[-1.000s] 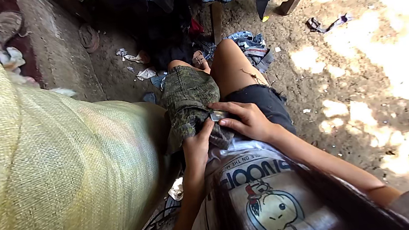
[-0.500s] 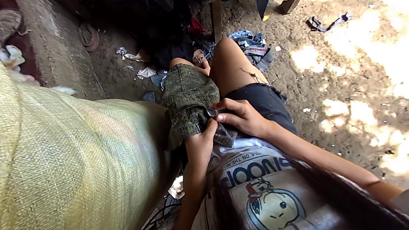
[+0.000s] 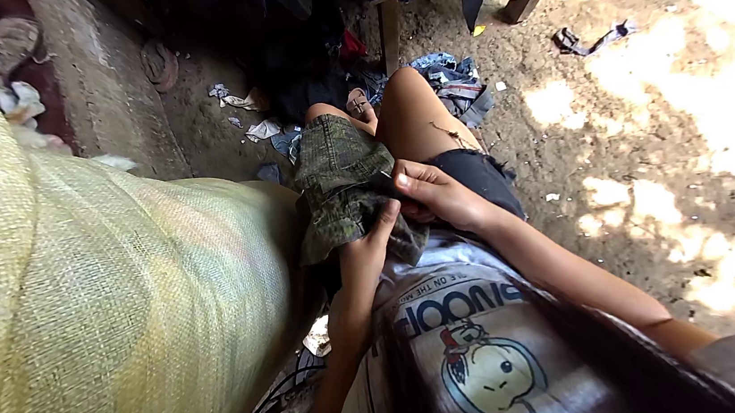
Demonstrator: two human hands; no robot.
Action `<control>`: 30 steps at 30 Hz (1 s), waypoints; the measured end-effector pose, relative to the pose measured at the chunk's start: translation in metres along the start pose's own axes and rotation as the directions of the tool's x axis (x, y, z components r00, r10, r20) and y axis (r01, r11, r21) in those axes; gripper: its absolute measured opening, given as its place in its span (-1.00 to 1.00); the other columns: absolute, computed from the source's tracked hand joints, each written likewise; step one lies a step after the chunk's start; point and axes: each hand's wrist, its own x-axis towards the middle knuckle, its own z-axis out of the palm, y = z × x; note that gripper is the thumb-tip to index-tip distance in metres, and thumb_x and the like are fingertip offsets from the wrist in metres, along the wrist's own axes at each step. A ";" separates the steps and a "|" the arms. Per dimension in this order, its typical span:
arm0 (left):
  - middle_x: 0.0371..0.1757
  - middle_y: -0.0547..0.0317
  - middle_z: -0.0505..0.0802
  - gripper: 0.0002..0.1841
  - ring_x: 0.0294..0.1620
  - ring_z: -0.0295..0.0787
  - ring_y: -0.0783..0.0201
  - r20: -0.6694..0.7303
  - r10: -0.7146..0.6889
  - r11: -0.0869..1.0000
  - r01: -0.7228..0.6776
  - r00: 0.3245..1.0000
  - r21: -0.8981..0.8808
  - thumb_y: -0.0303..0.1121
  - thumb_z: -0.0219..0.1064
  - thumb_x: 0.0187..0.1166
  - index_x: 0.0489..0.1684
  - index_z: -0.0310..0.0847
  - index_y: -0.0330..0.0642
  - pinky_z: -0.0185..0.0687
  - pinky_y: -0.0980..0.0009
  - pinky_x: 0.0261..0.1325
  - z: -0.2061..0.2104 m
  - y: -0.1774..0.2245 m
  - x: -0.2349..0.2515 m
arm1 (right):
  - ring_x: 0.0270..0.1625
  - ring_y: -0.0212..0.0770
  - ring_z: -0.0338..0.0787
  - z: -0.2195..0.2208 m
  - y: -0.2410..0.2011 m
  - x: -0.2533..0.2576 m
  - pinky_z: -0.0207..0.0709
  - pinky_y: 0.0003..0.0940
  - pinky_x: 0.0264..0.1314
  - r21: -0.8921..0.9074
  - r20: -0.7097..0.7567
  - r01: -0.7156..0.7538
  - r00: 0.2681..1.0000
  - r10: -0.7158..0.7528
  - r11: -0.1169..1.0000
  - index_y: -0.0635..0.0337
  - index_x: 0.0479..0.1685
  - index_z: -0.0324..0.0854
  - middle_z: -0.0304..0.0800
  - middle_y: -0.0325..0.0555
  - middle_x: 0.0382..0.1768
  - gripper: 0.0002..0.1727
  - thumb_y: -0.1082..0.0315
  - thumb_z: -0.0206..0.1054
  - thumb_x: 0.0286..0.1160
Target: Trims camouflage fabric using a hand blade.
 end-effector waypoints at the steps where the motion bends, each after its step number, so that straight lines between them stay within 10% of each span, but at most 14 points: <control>1: -0.05 0.33 0.88 -0.58 0.05 0.79 0.55 -0.019 0.005 1.000 -0.005 1.000 -0.009 -0.45 0.62 0.32 0.17 0.68 -0.21 0.72 0.47 0.25 0.001 0.000 0.000 | -0.73 -0.62 0.25 0.003 0.002 -0.001 0.10 -0.70 -0.66 -0.071 -0.024 0.068 0.997 -0.070 0.995 -0.06 -0.36 0.43 0.31 -0.47 -0.75 -0.75 0.18 0.05 0.77; 6: -0.08 0.24 0.88 -0.58 0.04 0.81 0.49 -0.134 -0.062 0.997 0.056 0.989 -0.052 -0.63 0.59 0.22 0.10 0.69 -0.27 0.75 0.44 0.22 0.003 0.003 0.001 | -0.36 -0.53 0.68 0.002 0.009 -0.003 0.58 -0.54 -0.28 -0.610 0.017 0.322 0.919 -0.394 0.724 0.18 -0.14 0.64 0.70 -0.31 -0.42 -0.78 0.20 0.26 0.68; 13: -0.15 0.20 0.87 -0.66 -0.05 0.84 0.40 -0.131 -0.166 0.956 0.127 0.977 -0.266 -0.76 0.42 0.34 0.04 0.66 -0.29 0.78 0.41 0.13 0.004 0.010 -0.004 | -0.39 -0.22 0.77 -0.008 0.021 -0.009 0.65 -0.19 -0.38 -0.803 0.084 0.326 0.890 -0.448 0.498 0.23 0.33 0.57 0.78 -0.13 -0.38 -0.40 -0.10 0.32 0.57; 30: -0.15 0.26 0.87 -0.64 -0.02 0.82 0.47 -0.073 -0.073 0.978 0.057 0.995 -0.200 -0.76 0.47 0.24 0.00 0.68 -0.28 0.75 0.45 0.19 -0.001 0.005 -0.008 | -0.55 -0.52 0.53 -0.012 0.023 -0.012 0.50 -0.53 -0.45 -0.696 0.015 0.366 0.867 -0.498 0.617 0.30 0.43 0.51 0.59 -0.34 -0.58 -0.29 -0.03 0.49 0.42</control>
